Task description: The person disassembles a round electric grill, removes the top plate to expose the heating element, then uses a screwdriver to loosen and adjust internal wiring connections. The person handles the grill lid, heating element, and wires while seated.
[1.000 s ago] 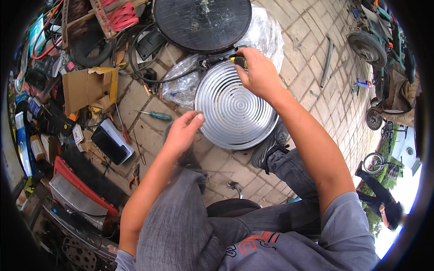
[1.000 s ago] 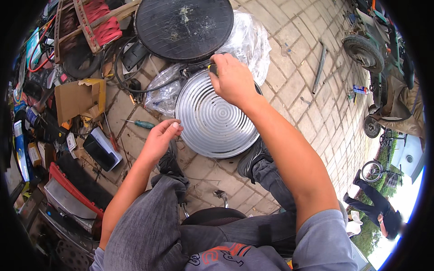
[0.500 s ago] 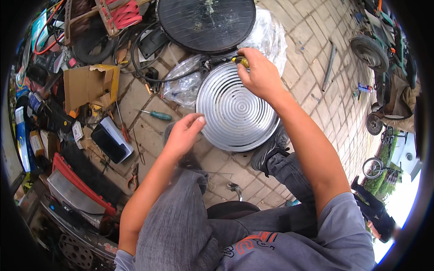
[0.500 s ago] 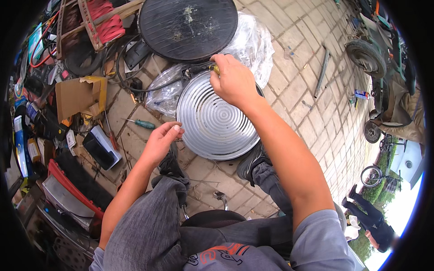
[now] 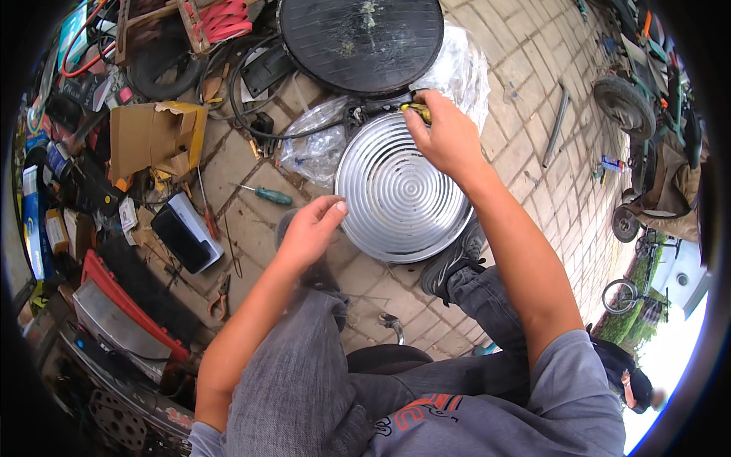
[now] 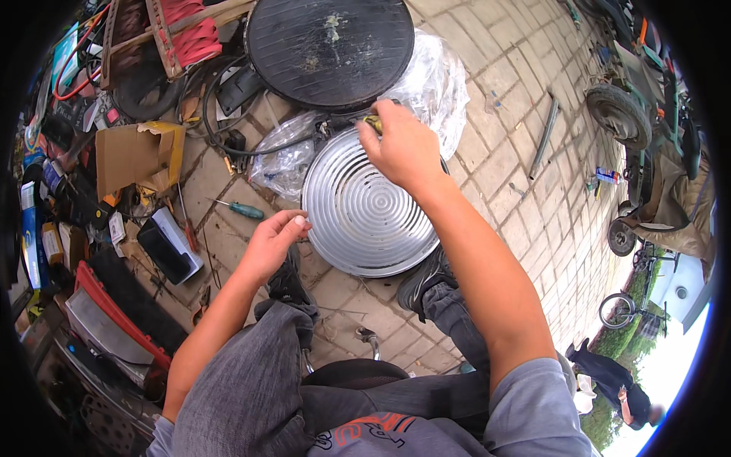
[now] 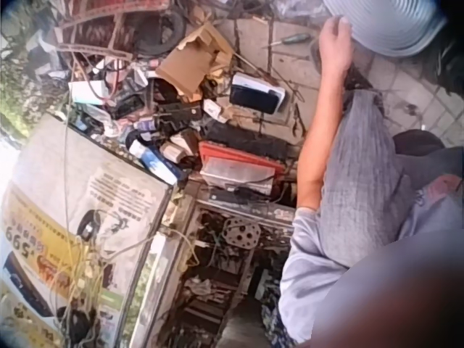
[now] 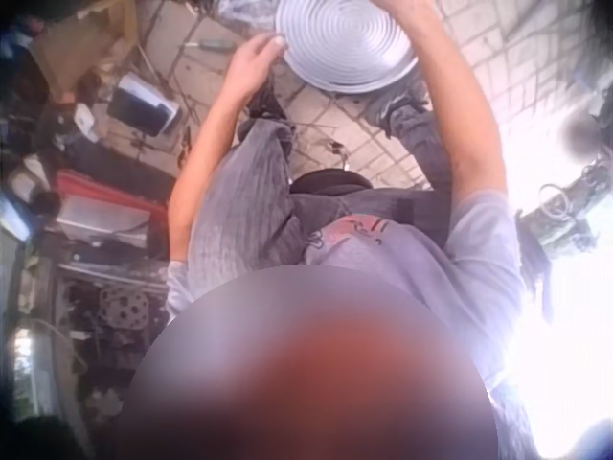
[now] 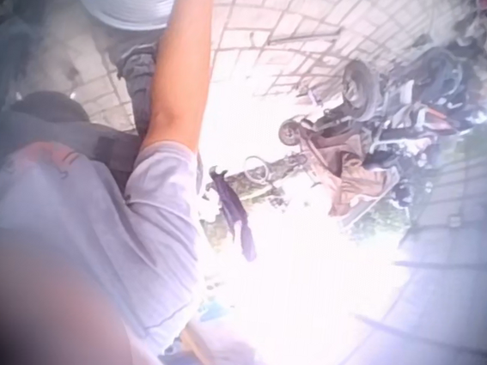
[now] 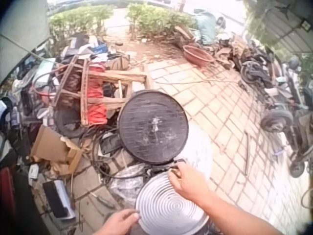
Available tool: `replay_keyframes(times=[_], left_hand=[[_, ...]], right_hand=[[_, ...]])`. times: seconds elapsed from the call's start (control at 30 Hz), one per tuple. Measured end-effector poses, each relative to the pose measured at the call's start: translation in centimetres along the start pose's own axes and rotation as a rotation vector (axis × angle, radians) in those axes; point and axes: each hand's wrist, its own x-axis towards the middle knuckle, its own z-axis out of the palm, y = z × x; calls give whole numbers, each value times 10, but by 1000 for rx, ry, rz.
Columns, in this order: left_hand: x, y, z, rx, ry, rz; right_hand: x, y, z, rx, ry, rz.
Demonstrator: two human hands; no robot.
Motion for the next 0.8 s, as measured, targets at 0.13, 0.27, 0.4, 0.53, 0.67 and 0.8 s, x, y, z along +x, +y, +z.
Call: replay_keyframes(times=[0.13, 0.27, 0.4, 0.53, 0.67, 0.8], left_hand=[[1, -3, 0, -3, -13, 25], [1, -2, 0, 20, -11, 17], [0, 0, 1, 34, -6, 1], [0, 0, 1, 31, -12, 1], [-1, 0, 2, 29, -6, -21], [0, -1, 2, 27, -11, -19]], right_hand=[[-3, 11, 6, 7, 166, -152], [-3, 4, 4, 2, 60, -45], [-4, 5, 4, 6, 114, -100], [-3, 6, 1, 9, 54, -29], [-6, 5, 2, -33, 73, -128], [-9, 6, 2, -30, 93, -157]])
